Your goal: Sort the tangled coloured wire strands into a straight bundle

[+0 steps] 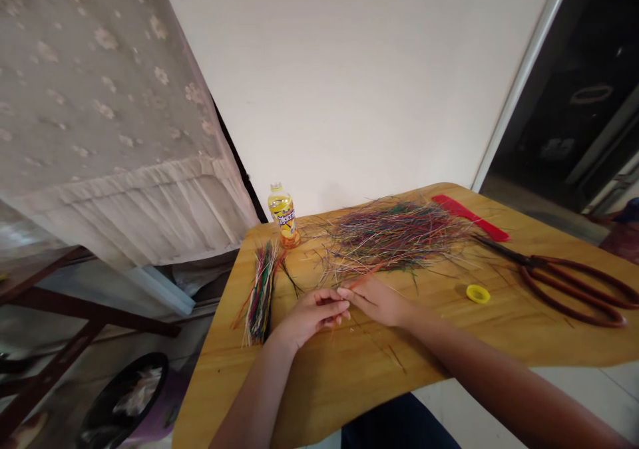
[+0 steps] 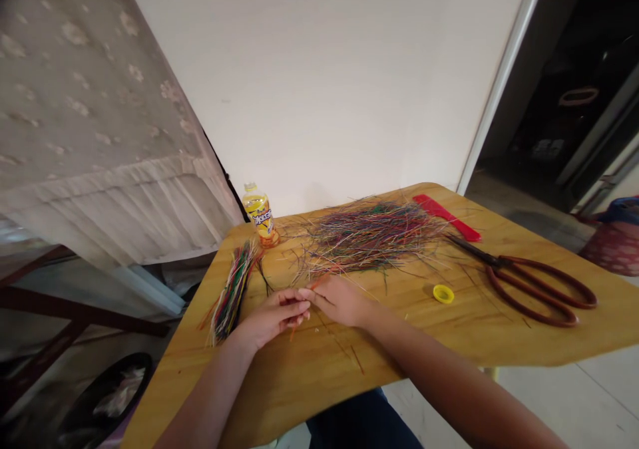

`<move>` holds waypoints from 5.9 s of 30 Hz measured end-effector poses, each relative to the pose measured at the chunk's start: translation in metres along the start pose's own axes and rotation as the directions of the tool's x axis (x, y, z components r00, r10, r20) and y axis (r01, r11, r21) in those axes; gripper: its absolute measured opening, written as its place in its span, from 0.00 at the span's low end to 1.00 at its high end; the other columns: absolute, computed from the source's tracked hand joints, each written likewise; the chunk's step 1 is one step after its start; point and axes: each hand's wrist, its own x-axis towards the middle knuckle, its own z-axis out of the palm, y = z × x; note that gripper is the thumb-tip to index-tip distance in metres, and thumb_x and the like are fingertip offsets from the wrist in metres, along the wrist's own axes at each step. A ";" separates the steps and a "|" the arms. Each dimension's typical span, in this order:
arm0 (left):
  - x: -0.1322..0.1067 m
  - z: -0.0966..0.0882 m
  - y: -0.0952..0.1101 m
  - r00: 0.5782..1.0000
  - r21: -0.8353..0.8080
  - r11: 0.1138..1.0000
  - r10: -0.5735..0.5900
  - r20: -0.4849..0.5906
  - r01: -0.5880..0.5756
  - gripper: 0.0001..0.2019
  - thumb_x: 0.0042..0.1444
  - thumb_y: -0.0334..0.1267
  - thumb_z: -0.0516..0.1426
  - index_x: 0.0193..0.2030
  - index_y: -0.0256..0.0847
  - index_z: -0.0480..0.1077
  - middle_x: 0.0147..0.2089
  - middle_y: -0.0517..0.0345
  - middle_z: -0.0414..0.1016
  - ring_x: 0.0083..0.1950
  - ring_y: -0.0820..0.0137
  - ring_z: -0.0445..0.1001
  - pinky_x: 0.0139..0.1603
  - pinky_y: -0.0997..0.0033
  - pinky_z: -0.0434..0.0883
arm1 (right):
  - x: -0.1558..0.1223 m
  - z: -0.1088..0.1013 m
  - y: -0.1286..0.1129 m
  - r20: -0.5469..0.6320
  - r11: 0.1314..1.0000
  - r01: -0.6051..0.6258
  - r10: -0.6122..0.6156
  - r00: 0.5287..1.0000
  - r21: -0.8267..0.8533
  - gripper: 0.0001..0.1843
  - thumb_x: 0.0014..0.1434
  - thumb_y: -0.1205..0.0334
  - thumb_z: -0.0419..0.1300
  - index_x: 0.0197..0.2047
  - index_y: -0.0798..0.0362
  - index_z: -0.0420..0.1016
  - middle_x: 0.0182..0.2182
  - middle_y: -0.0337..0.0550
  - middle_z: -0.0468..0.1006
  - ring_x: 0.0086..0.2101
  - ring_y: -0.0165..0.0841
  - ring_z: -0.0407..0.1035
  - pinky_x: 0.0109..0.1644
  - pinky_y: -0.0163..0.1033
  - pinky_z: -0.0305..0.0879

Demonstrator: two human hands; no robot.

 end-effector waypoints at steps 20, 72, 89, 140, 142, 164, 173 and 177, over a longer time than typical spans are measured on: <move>-0.004 0.009 0.003 0.845 0.993 -0.110 0.527 0.089 -0.035 0.07 0.59 0.32 0.52 0.38 0.40 0.71 0.35 0.54 0.77 0.37 0.65 0.75 0.33 0.70 0.70 | 0.008 0.017 0.025 -0.030 0.860 -0.338 0.377 0.926 0.382 0.29 0.57 0.35 0.43 0.20 0.51 0.53 0.17 0.33 0.52 0.21 0.27 0.48 0.26 0.36 0.46; 0.007 0.019 -0.005 0.809 0.533 0.806 0.481 -0.338 -0.257 0.17 0.60 0.49 0.46 0.24 0.43 0.57 0.21 0.66 0.55 0.23 0.73 0.58 0.25 0.73 0.59 | 0.013 0.021 0.014 -0.202 0.829 -0.185 0.334 0.921 0.528 0.25 0.58 0.37 0.47 0.26 0.51 0.58 0.21 0.33 0.55 0.24 0.28 0.52 0.29 0.36 0.53; 0.009 0.025 -0.006 0.700 0.564 0.779 0.564 -0.438 -0.274 0.16 0.61 0.48 0.44 0.24 0.44 0.55 0.23 0.62 0.59 0.27 0.70 0.61 0.29 0.71 0.61 | 0.010 0.019 0.003 -0.040 0.674 -0.193 0.313 0.949 0.713 0.25 0.54 0.39 0.56 0.24 0.53 0.59 0.20 0.32 0.57 0.22 0.26 0.49 0.27 0.35 0.46; -0.001 0.000 -0.005 0.605 0.928 0.368 0.754 -0.256 -0.067 0.12 0.60 0.38 0.47 0.25 0.44 0.60 0.22 0.60 0.65 0.23 0.70 0.66 0.25 0.73 0.56 | 0.012 0.021 0.004 0.021 0.368 -0.234 0.500 0.866 0.900 0.16 0.44 0.51 0.69 0.35 0.50 0.81 0.31 0.39 0.75 0.31 0.26 0.63 0.32 0.31 0.56; 0.000 0.003 -0.004 0.608 0.919 0.381 0.754 -0.248 -0.097 0.12 0.60 0.37 0.46 0.25 0.44 0.59 0.21 0.60 0.65 0.23 0.70 0.66 0.25 0.73 0.57 | 0.013 0.025 0.004 0.023 0.287 -0.205 0.531 0.847 0.936 0.16 0.42 0.53 0.71 0.34 0.50 0.81 0.32 0.39 0.75 0.30 0.26 0.62 0.31 0.30 0.55; 0.001 0.026 -0.013 0.597 0.705 0.645 0.701 -0.390 -0.296 0.16 0.62 0.45 0.43 0.24 0.43 0.58 0.21 0.63 0.60 0.23 0.70 0.62 0.25 0.71 0.59 | 0.015 0.029 -0.006 -0.278 0.444 0.033 0.501 0.820 0.896 0.19 0.45 0.49 0.68 0.32 0.53 0.69 0.20 0.31 0.62 0.22 0.23 0.54 0.25 0.31 0.49; 0.008 0.032 -0.010 0.836 0.053 0.952 0.291 -0.465 -0.302 0.23 0.49 0.62 0.53 0.24 0.42 0.56 0.19 0.70 0.49 0.19 0.78 0.47 0.19 0.76 0.47 | 0.014 0.018 0.000 -0.286 0.588 0.017 0.367 0.885 0.809 0.17 0.47 0.49 0.67 0.31 0.52 0.67 0.26 0.35 0.68 0.27 0.27 0.62 0.33 0.35 0.58; 0.006 0.030 -0.002 0.919 -0.244 0.942 0.126 -0.374 -0.229 0.24 0.42 0.59 0.61 0.24 0.41 0.56 0.16 0.74 0.46 0.17 0.81 0.40 0.18 0.79 0.41 | 0.014 0.013 0.004 -0.316 0.726 0.004 0.294 0.902 0.688 0.17 0.48 0.48 0.66 0.30 0.52 0.68 0.28 0.38 0.71 0.30 0.30 0.65 0.35 0.37 0.61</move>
